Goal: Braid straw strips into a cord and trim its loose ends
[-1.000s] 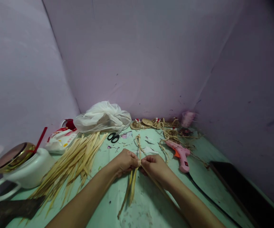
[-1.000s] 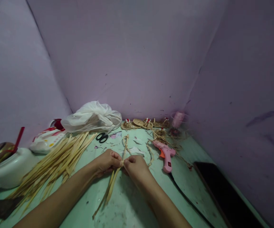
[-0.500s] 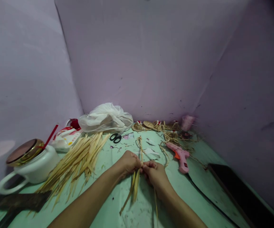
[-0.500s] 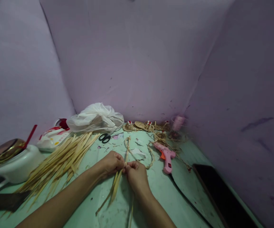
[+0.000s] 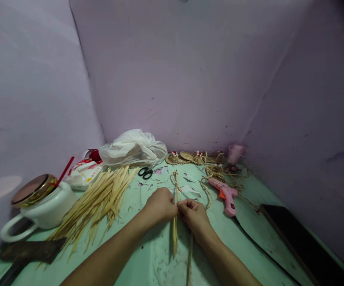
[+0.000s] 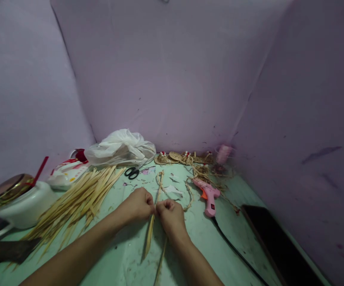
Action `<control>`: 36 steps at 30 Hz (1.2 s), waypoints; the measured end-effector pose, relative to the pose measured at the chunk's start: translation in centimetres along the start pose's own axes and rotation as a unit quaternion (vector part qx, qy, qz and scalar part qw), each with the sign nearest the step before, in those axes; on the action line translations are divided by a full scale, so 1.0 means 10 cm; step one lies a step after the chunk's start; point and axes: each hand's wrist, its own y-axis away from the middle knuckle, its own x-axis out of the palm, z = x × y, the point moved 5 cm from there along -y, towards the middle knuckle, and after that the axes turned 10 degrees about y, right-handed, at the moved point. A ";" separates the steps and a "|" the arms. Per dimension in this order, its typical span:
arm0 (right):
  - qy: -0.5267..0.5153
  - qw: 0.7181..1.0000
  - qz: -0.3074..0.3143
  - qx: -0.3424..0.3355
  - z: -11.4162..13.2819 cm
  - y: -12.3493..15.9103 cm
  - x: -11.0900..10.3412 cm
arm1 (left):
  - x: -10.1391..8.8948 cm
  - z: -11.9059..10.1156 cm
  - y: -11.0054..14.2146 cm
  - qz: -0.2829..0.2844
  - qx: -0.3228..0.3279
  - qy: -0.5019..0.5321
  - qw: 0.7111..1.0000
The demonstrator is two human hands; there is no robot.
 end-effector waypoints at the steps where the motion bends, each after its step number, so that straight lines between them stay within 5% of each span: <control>1: -0.017 1.000 0.002 0.004 0.00 0.00 0.00 | 0.02 -0.04 0.05 -0.010 0.002 -0.019 1.000; 7: -0.111 0.992 0.043 0.046 -0.01 0.00 -0.02 | 0.21 -0.27 0.29 -0.022 0.019 -0.054 0.998; 12: -0.143 0.980 0.119 0.067 0.00 0.01 -0.02 | -0.02 -0.20 0.14 -0.013 -0.027 0.071 0.997; 18: -0.115 0.979 0.166 0.039 0.08 0.03 -0.03 | 0.08 0.00 -0.03 0.115 -0.110 0.219 0.963; 21: -0.066 0.983 0.170 0.008 0.10 0.01 -0.03 | 0.17 0.06 -0.05 0.134 -0.122 0.257 0.949; 28: 0.148 0.984 0.046 -0.086 0.17 0.00 -0.17 | 0.18 0.06 -0.09 0.065 -0.123 0.223 0.965; 31: 0.229 0.969 -0.011 -0.096 0.26 0.07 -0.25 | 0.19 0.03 -0.08 0.043 -0.121 0.217 0.968; 36: 0.370 0.920 -0.023 -0.124 0.40 0.23 -0.19 | 0.17 0.01 -0.03 0.050 -0.153 0.220 0.962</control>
